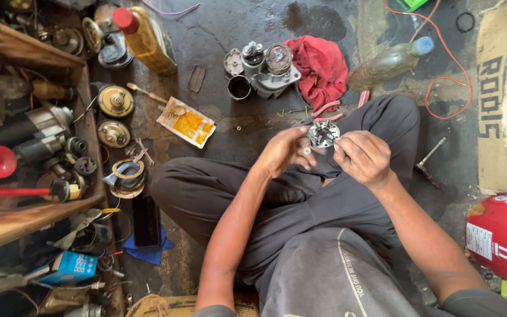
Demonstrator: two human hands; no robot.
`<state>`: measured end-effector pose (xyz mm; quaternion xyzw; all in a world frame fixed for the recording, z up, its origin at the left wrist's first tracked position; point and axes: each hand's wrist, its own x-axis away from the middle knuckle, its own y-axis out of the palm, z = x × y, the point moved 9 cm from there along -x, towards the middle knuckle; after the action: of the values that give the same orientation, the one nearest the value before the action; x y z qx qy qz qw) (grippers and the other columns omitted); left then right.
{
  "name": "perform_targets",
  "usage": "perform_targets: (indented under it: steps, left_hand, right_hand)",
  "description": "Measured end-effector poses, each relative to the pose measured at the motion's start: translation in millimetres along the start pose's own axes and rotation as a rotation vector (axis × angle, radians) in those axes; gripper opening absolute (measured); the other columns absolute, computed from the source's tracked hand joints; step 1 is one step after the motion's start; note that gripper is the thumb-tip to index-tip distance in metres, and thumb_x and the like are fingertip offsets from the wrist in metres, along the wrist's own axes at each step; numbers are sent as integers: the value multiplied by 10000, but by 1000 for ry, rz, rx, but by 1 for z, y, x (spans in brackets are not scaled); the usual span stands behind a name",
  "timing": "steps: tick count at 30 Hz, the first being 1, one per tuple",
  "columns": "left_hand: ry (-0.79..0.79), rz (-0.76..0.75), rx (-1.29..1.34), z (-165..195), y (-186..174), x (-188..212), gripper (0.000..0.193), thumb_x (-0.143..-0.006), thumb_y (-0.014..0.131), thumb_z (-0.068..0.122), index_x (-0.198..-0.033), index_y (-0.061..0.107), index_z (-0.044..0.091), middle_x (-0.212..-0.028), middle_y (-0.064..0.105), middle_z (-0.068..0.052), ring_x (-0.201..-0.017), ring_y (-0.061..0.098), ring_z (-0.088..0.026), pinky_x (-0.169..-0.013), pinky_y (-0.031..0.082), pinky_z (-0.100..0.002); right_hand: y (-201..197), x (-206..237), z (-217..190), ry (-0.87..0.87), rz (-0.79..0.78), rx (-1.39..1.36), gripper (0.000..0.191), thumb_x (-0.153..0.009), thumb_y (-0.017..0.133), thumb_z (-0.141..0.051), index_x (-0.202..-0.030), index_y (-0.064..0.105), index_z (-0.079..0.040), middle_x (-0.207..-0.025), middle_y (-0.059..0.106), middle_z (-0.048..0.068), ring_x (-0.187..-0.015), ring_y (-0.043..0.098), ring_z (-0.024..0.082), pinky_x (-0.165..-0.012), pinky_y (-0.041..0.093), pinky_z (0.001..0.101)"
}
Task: The person sits on the floor and repairs a small electrical motor component. They use pliers to strip and twist wires, then insert and secure them into the component's terminals. The person handles the component and tools throughout the process.
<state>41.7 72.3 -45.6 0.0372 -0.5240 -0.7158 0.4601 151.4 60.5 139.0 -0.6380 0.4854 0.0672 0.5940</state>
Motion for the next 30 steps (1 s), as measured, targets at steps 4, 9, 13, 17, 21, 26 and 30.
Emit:
perform_targets:
  steps: [4, 9, 13, 17, 21, 26, 30]
  left_hand:
    - [88, -154, -32, 2, 9, 5, 430, -988, 503, 331, -1199, 645, -17, -948, 729, -114, -739, 719, -195, -630, 581, -316]
    - [356, -33, -299, 13, 3, 5, 247, -971, 712, 67, -1204, 684, -10, -988, 723, -59, -781, 697, -125, -659, 568, -275]
    - [377, -31, -280, 10, -4, 0, 239, -985, 722, 78, -1204, 692, -14, -974, 729, -61, -786, 702, -122, -669, 562, -266]
    - [342, 84, -200, 11, -18, -3, 273, -981, 704, 85, -1240, 675, 3, -947, 715, -48, -741, 699, -136, -623, 546, -270]
    - [398, 140, -38, 29, -29, 3, 289, -973, 680, 65, -1254, 631, 18, -1013, 731, -56, -774, 682, -154, -668, 547, -294]
    - [357, 45, 67, 32, -20, 7, 286, -1009, 644, 84, -1280, 635, -10, -1055, 709, -68, -865, 673, -170, -756, 557, -325]
    - [380, 54, 50, 29, -12, 8, 302, -1023, 649, 75, -1307, 635, -28, -1070, 703, -71, -876, 662, -162, -762, 547, -331]
  right_hand:
    - [5, 1, -5, -83, -51, -12, 177, -832, 752, 40, -981, 656, 46, -906, 668, 146, -806, 697, 321, -713, 593, 414]
    - [18, 18, 13, 119, -73, -70, 129, -847, 743, 27, -945, 660, 27, -866, 670, 123, -766, 688, 276, -668, 567, 386]
    - [45, 62, 53, 721, -92, -369, 57, -928, 699, -15, -928, 662, 30, -796, 688, 102, -699, 693, 178, -615, 542, 320]
    - [85, 91, 74, 1161, -131, -1017, 142, -1000, 679, -115, -989, 668, 26, -802, 664, 74, -682, 659, 103, -623, 539, 272]
    - [70, 64, 109, 1059, -16, -750, 156, -991, 663, -151, -1060, 647, -13, -881, 689, 78, -717, 689, 145, -650, 564, 298]
    - [103, 12, 78, 280, -467, 71, 262, -749, 727, -109, -995, 670, -38, -1141, 676, 134, -1027, 635, 335, -857, 528, 437]
    - [149, 11, 77, 205, -710, 336, 255, -793, 700, -97, -1048, 713, -107, -1084, 630, 70, -1082, 579, 289, -885, 462, 444]
